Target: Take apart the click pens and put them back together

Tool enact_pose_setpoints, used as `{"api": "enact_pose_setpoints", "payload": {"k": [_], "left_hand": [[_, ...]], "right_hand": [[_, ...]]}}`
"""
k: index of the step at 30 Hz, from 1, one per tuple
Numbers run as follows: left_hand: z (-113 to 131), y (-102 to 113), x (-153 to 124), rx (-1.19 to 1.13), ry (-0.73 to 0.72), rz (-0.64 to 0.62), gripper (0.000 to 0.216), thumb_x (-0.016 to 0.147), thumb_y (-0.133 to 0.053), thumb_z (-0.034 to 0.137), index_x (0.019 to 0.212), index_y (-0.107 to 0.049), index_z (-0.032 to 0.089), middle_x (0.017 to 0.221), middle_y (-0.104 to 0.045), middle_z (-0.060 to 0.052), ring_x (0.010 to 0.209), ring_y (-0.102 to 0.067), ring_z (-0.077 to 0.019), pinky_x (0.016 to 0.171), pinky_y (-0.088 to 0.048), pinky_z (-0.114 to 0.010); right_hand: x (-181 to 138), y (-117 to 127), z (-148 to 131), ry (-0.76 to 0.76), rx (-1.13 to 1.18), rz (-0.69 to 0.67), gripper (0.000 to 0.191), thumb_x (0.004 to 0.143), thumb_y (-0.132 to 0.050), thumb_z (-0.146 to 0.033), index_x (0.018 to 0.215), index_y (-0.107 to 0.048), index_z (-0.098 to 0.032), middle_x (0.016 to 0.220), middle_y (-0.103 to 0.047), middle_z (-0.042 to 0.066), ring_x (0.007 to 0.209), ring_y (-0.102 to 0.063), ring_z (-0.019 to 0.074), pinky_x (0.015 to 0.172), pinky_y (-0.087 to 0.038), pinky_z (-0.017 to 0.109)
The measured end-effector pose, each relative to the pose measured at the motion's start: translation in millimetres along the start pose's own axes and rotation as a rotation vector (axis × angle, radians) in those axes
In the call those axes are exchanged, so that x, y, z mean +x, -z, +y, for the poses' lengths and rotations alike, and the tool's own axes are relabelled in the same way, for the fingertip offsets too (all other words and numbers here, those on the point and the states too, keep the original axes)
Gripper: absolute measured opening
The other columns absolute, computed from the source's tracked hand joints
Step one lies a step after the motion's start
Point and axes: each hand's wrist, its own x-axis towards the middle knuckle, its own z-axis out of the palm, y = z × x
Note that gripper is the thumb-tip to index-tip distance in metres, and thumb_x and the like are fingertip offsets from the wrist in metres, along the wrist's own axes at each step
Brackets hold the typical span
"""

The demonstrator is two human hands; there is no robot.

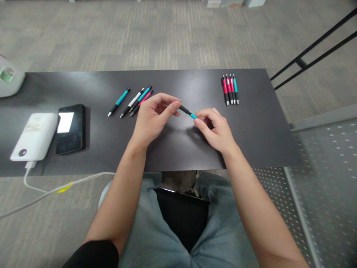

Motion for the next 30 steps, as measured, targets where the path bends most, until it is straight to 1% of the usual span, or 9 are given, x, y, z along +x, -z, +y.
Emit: {"api": "enact_pose_setpoints", "payload": {"k": [4,9,13,19,23,25,30], "left_hand": [[0,-1,-2,0.012,-0.017,0.013,0.055,0.096,-0.114,0.071,0.101,-0.084,0.025,0.098,-0.09,-0.005,0.081,-0.091,-0.0215,0.074,-0.069,-0.03],[1,-5,-5,0.014,-0.041,0.01,0.06,0.094,-0.113,0.076,0.099,-0.083,0.025,0.1,-0.092,-0.005,0.081,-0.091,-0.0219,0.076,-0.072,-0.031],[1,-8,-7,0.015,-0.05,0.008,0.057,0.096,-0.113,0.074,0.101,-0.085,0.025,0.101,-0.092,-0.006,0.081,-0.091,-0.0216,0.077,-0.071,-0.031],[2,-9,-8,0.028,-0.025,-0.009,0.051,0.096,-0.116,0.066,0.1,-0.086,0.025,0.093,-0.091,-0.005,0.083,-0.092,-0.0239,0.08,-0.071,-0.033],[0,-9,-7,0.022,-0.038,0.001,0.053,0.094,-0.116,0.069,0.098,-0.087,0.024,0.093,-0.092,-0.007,0.084,-0.092,-0.0243,0.083,-0.072,-0.033],[-1,-10,-6,0.02,-0.044,-0.004,0.055,0.094,-0.116,0.07,0.098,-0.087,0.024,0.092,-0.092,-0.007,0.084,-0.092,-0.024,0.083,-0.072,-0.033],[0,-11,-6,0.038,-0.026,-0.01,0.054,0.093,-0.117,0.068,0.096,-0.087,0.024,0.089,-0.091,-0.005,0.083,-0.091,-0.0239,0.082,-0.071,-0.033]], "right_hand": [[0,-2,2,0.011,0.054,-0.002,0.039,0.126,-0.077,-0.069,0.115,-0.081,-0.031,0.091,-0.069,0.002,0.086,-0.061,0.0258,0.086,-0.054,0.043],[0,-3,1,-0.044,0.046,-0.013,0.047,0.122,-0.079,-0.077,0.115,-0.08,-0.031,0.089,-0.066,0.002,0.085,-0.061,0.0256,0.084,-0.054,0.042],[0,-3,1,-0.025,0.06,-0.013,0.049,0.122,-0.077,-0.079,0.116,-0.08,-0.031,0.091,-0.068,0.002,0.084,-0.061,0.0247,0.083,-0.055,0.042],[1,-2,3,-0.024,0.048,-0.041,0.056,0.126,-0.065,-0.085,0.119,-0.079,-0.03,0.094,-0.07,0.003,0.087,-0.065,0.0261,0.089,-0.058,0.043],[1,-1,2,-0.037,0.054,-0.061,0.056,0.129,-0.062,-0.082,0.12,-0.079,-0.03,0.094,-0.069,0.002,0.086,-0.064,0.025,0.091,-0.059,0.042],[0,-1,2,-0.053,0.055,-0.048,0.056,0.127,-0.065,-0.084,0.122,-0.078,-0.03,0.095,-0.069,0.002,0.086,-0.064,0.0249,0.09,-0.059,0.042],[-2,-3,4,-0.081,0.054,0.004,0.055,0.118,-0.079,-0.086,0.122,-0.074,-0.032,0.091,-0.069,0.001,0.083,-0.062,0.0249,0.084,-0.057,0.041]]}}
